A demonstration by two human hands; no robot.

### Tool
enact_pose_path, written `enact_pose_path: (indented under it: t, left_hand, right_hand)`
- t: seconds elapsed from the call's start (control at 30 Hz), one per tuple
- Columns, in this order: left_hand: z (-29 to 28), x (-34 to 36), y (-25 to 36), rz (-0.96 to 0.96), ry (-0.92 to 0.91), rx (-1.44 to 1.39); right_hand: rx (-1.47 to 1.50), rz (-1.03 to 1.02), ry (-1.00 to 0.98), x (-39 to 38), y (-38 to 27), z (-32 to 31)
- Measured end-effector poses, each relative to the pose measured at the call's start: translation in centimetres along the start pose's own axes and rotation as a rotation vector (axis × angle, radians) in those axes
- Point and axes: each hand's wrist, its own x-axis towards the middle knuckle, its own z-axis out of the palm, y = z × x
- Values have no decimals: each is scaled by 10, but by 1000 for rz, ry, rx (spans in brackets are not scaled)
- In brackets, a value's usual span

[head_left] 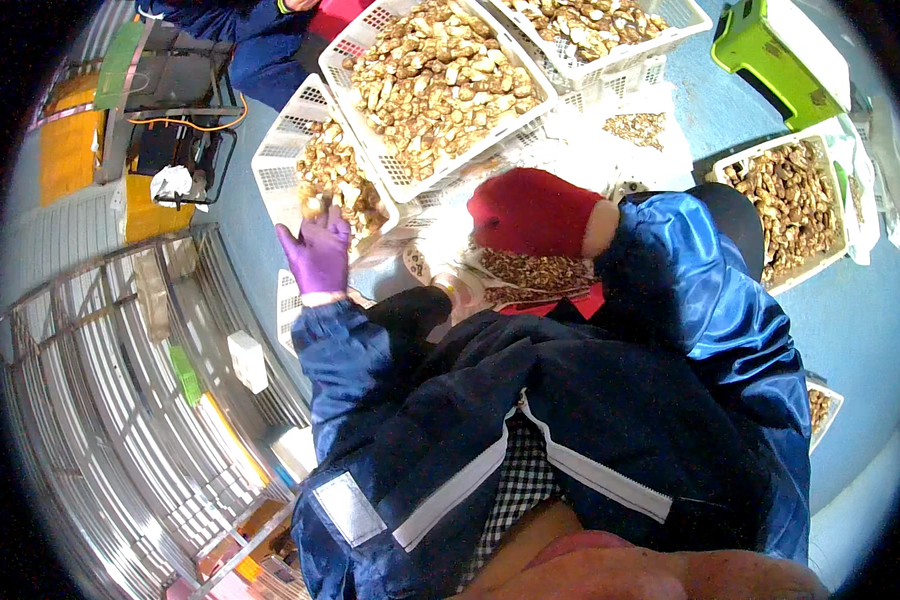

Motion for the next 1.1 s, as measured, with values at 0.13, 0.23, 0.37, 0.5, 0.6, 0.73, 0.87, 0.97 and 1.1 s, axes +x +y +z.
enact_pose_path:
  t: [0.13, 0.23, 0.37, 0.5, 0.6, 0.73, 0.87, 0.97, 1.1]
  left_hand:
    - [-41, 80, -41, 70, 427, 531]
    - [42, 114, -128, 246, -19, 1010]
    - [68, 191, -198, 585, -235, 1827]
    - [36, 224, -192, 627, -124, 1879]
    - [84, 197, -210, 195, 64, 1515]
    - [54, 148, -135, 50, -94, 879]
    - [119, 46, -110, -121, -188, 562]
    - [139, -8, -93, -88, -260, 543]
    - [158, -44, -89, -31, -226, 610]
  right_hand:
    - [-125, 67, -10, -11, 3, 11]
    - [-126, 107, -52, -12, 4, 4]
    - [-106, 157, -111, -11, 5, 1]
    - [-99, 51, 35, -9, 4, 0]
    - [-126, 240, -62, -24, 24, -18]
    - [-91, 120, 280, -14, 27, -17]
    - [425, 51, 639, -9, 46, -3]
    - [235, -52, 604, -5, 26, -15]
    - [200, -101, 545, -2, 7, -19]
